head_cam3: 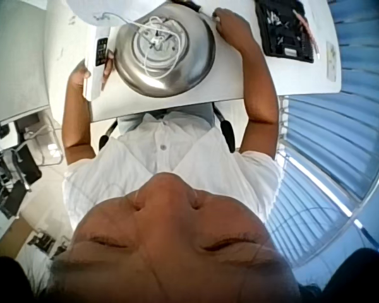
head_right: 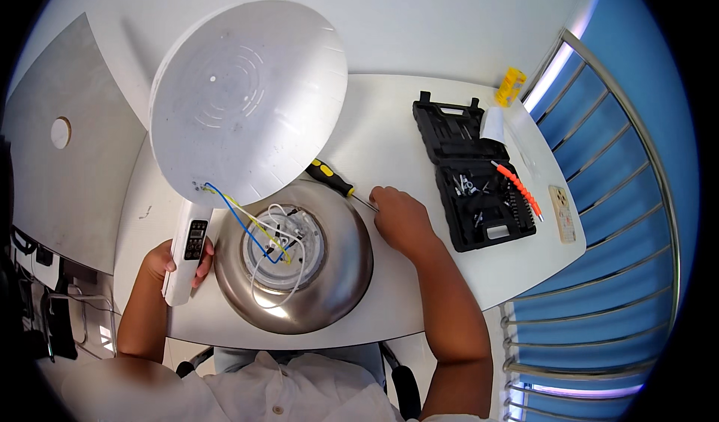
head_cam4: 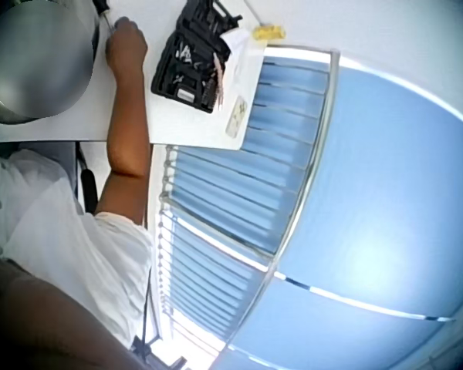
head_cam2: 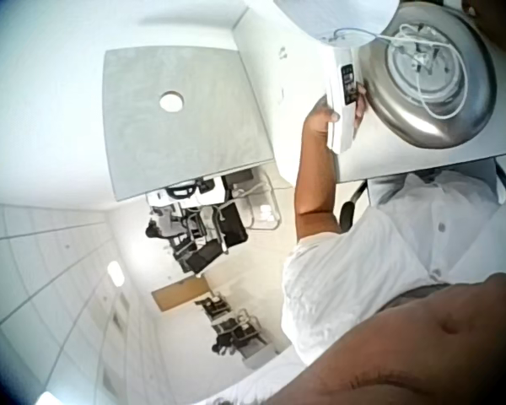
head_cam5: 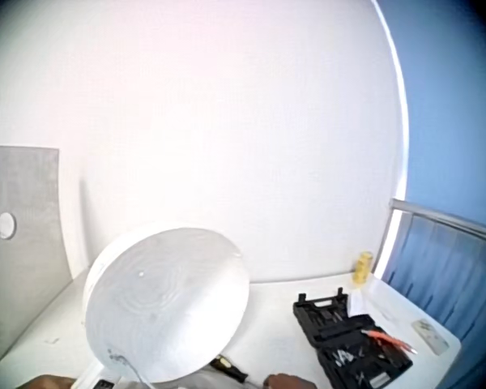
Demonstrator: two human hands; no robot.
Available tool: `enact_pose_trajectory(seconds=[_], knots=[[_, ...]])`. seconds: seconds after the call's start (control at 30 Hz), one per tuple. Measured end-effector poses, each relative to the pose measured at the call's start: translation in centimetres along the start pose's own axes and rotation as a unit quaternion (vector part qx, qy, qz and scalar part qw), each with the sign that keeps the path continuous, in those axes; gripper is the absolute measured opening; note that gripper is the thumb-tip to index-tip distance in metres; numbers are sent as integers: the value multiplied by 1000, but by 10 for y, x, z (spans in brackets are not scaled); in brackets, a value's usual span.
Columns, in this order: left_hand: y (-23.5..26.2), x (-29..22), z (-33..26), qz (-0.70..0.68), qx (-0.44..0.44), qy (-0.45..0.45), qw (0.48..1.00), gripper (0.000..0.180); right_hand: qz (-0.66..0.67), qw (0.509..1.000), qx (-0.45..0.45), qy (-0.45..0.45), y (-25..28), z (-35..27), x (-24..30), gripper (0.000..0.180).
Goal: The person uses a screwdriver to remove screws from the base of a white electric fan. They then separate the fan head from the base, exposing the internal wiring and motor housing.
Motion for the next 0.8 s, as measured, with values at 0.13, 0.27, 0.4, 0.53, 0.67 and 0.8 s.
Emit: enact_pose_trajectory(seconds=[0.13,0.27,0.4,0.53,0.67,0.8], knots=[[-1,-6,-2,72,-103,-32,992,86,-18,1000,-1,-2,-1,-2,5,17],[3,-15,-5,148,-144,-45,977,87,-25,999,-2,-20,0,-2,5,12],[6,-25,-8,233,-182,-76,952,86,-46,999,9,-22,2,-5,4,10],[11,-37,-11,320,-203,-72,923,84,-92,995,-6,-24,12,-10,-1,11],[-4,-52,6,444,-283,-78,847,62,-76,996,-34,-27,18,-10,-11,21],[-4,-55,24,449,-326,-87,827,47,-2,985,-125,116,3,5,-1,40]])
Point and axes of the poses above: each hand's wrist, its own z-axis towards the middle knuckle, its own y-axis out of the back of the hand, x = y × z, the point moved 3 cm from there along z, towards the middle knuckle, and after that the axes turned 15 degrees about z, right-handed, at the moved point
